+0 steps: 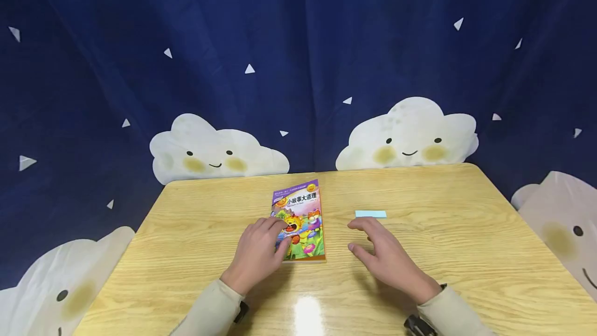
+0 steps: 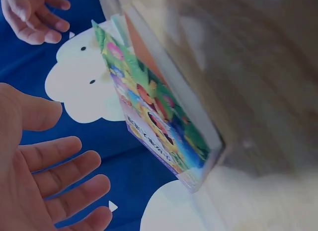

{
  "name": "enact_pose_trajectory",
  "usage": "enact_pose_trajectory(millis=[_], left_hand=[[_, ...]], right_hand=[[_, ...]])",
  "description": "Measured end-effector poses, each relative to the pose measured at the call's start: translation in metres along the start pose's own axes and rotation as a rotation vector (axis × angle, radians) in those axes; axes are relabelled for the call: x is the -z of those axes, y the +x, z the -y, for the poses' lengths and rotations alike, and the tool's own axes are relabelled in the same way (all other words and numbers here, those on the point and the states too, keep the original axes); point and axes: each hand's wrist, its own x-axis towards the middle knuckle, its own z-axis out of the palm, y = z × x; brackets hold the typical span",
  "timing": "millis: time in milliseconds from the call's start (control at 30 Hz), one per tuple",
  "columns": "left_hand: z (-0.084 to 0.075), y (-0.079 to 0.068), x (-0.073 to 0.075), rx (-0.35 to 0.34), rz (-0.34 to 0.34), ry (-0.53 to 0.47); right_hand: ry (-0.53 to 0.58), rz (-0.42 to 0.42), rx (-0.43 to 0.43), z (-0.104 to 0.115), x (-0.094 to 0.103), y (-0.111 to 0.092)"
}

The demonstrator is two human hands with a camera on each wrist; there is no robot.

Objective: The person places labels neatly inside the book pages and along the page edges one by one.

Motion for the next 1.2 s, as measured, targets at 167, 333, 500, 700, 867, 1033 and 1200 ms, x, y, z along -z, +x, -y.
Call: enact_pose_trajectory(millis=[167, 333, 500, 700, 867, 1033, 1200], left_hand=[[-0.002, 0.010, -0.002, 0.024, 0.031, -0.040], [-0.006, 0.016, -0.007, 0.033, 0.042, -0.021], [-0.010, 0.024, -0.012, 0.041, 0.050, 0.009], [-0.015, 0.034, -0.015, 0.053, 0.089, 0.037], [-0.019, 0.043, -0.019, 0.067, 0.126, 0.050], [-0.018, 0.058, -0.027, 0.081, 0.208, 0.061], [-0.017, 0.073, -0.032, 0.169, 0.349, 0.027]], right_hand=[[-0.003, 0.001, 0.012, 0.000, 0.001, 0.000], [0.006, 0.014, -0.013, -0.001, 0.002, -0.001], [0.007, 0.014, -0.025, -0.002, 0.003, -0.002], [0.001, 0.008, -0.008, -0.002, 0.003, -0.001], [-0.013, 0.009, 0.002, -0.004, 0.004, -0.003], [-0.020, 0.045, -0.049, -0.007, 0.008, -0.006], [-0.026, 0.063, -0.061, -0.008, 0.011, -0.008]])
